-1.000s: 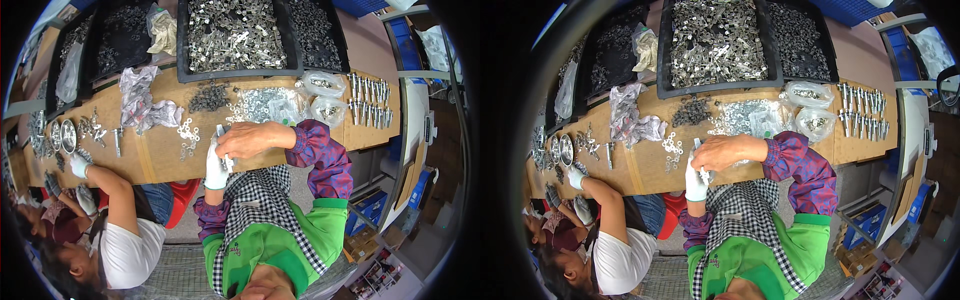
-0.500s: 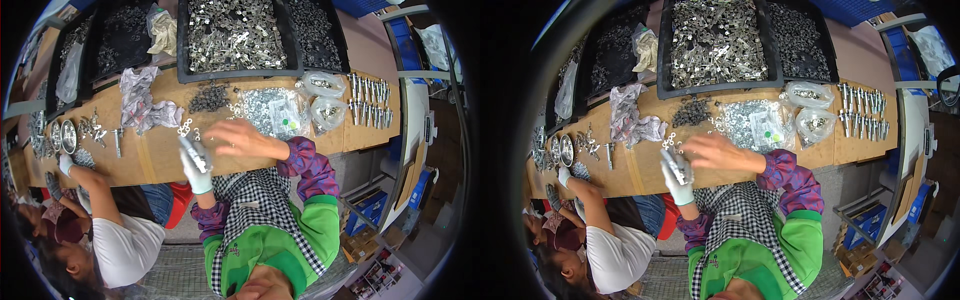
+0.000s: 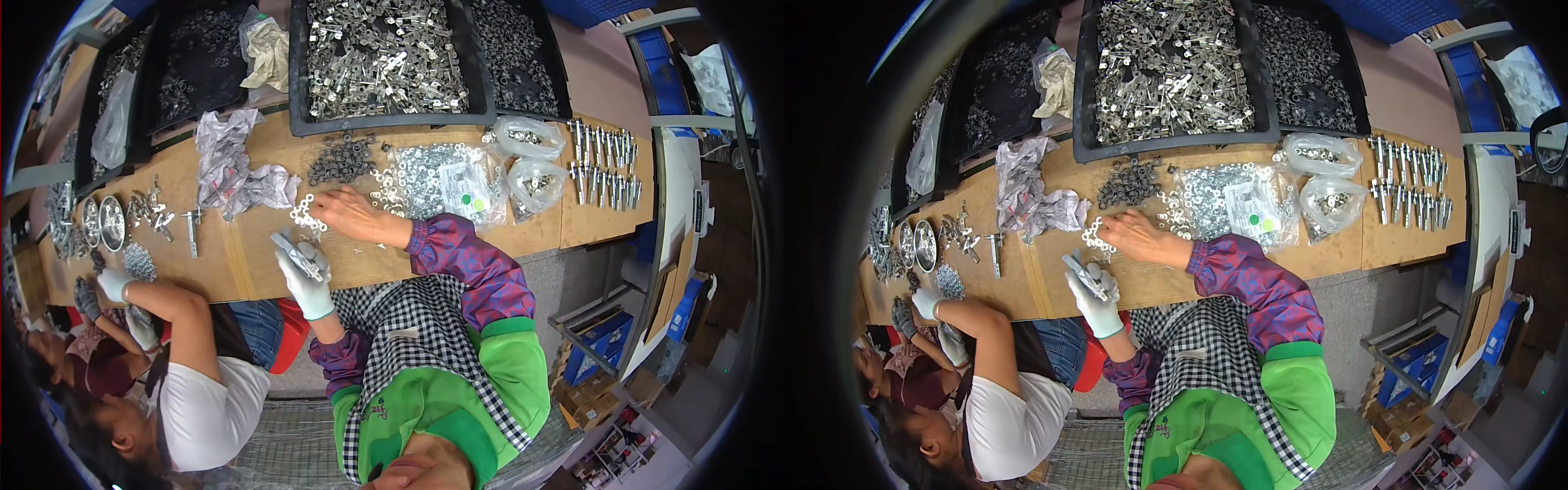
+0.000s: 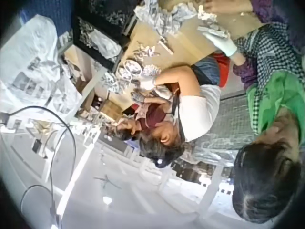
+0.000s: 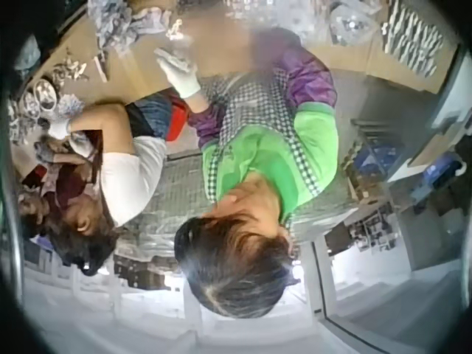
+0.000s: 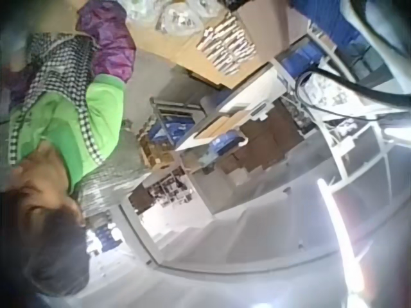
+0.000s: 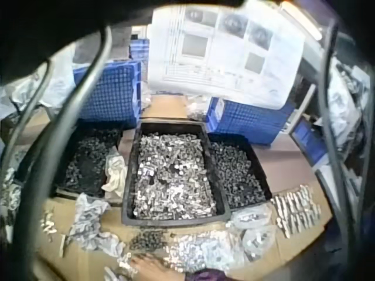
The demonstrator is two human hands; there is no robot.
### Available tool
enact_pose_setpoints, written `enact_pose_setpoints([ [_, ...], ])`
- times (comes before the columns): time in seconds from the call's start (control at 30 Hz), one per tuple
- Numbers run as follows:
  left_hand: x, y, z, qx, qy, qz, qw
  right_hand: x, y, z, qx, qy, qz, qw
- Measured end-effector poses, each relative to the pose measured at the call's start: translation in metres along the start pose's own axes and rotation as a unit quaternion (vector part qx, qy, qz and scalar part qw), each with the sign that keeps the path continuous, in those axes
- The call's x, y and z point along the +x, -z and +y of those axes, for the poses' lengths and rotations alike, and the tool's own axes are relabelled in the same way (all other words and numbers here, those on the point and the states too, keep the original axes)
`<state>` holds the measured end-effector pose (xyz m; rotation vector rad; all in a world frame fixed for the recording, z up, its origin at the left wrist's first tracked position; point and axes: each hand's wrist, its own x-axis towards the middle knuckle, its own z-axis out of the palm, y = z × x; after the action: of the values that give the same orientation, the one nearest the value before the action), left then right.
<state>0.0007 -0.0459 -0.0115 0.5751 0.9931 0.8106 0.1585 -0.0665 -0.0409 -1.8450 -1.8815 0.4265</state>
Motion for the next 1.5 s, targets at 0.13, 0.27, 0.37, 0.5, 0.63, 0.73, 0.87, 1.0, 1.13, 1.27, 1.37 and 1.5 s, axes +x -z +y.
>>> enact_pose_setpoints([
  [0.13, 0.000, -0.005, 0.004, -0.034, 0.043, -0.009, 0.998, 0.002, 0.008, -0.004, -0.003, -0.023, -0.033, 0.999],
  [0.27, 0.002, -0.007, 0.003, -0.036, 0.042, -0.013, 0.998, -0.001, 0.013, -0.004, -0.002, -0.006, 0.011, 1.000],
  [0.37, 0.003, -0.004, 0.003, -0.055, 0.043, 0.027, 0.997, -0.009, 0.032, -0.017, 0.044, 0.008, 0.068, 0.997],
  [0.5, 0.018, 0.019, -0.029, -0.106, -0.005, -0.058, 0.993, -0.034, 0.043, -0.042, 0.096, 0.044, 0.150, 0.983],
  [0.63, 0.001, 0.011, -0.035, 0.299, -0.267, -0.065, 0.914, -0.044, 0.040, -0.051, 0.014, 0.131, 0.230, 0.964],
  [0.73, -0.001, 0.008, -0.035, 0.328, -0.303, -0.064, 0.892, -0.046, 0.042, -0.054, -0.001, 0.162, 0.261, 0.952],
  [0.87, -0.003, 0.003, -0.033, 0.273, -0.296, -0.039, 0.914, -0.047, 0.040, -0.054, -0.019, 0.178, 0.280, 0.943],
  [1.0, -0.013, -0.012, -0.021, 0.314, -0.334, -0.077, 0.886, -0.051, 0.040, -0.052, 0.031, 0.177, 0.267, 0.947],
  [1.13, -0.015, -0.014, -0.019, 0.240, -0.225, -0.035, 0.944, -0.054, 0.037, -0.049, 0.098, 0.172, 0.226, 0.954],
  [1.27, -0.015, -0.021, -0.020, 0.358, -0.368, -0.025, 0.858, -0.053, 0.038, -0.054, 0.100, 0.151, 0.227, 0.957],
  [1.37, -0.018, -0.024, -0.015, 0.321, -0.270, -0.017, 0.908, -0.052, 0.037, -0.053, 0.049, 0.175, 0.251, 0.951],
  [1.5, -0.021, -0.043, -0.001, 0.067, -0.034, 0.088, 0.993, -0.052, 0.044, -0.053, -0.029, 0.236, 0.266, 0.934],
])
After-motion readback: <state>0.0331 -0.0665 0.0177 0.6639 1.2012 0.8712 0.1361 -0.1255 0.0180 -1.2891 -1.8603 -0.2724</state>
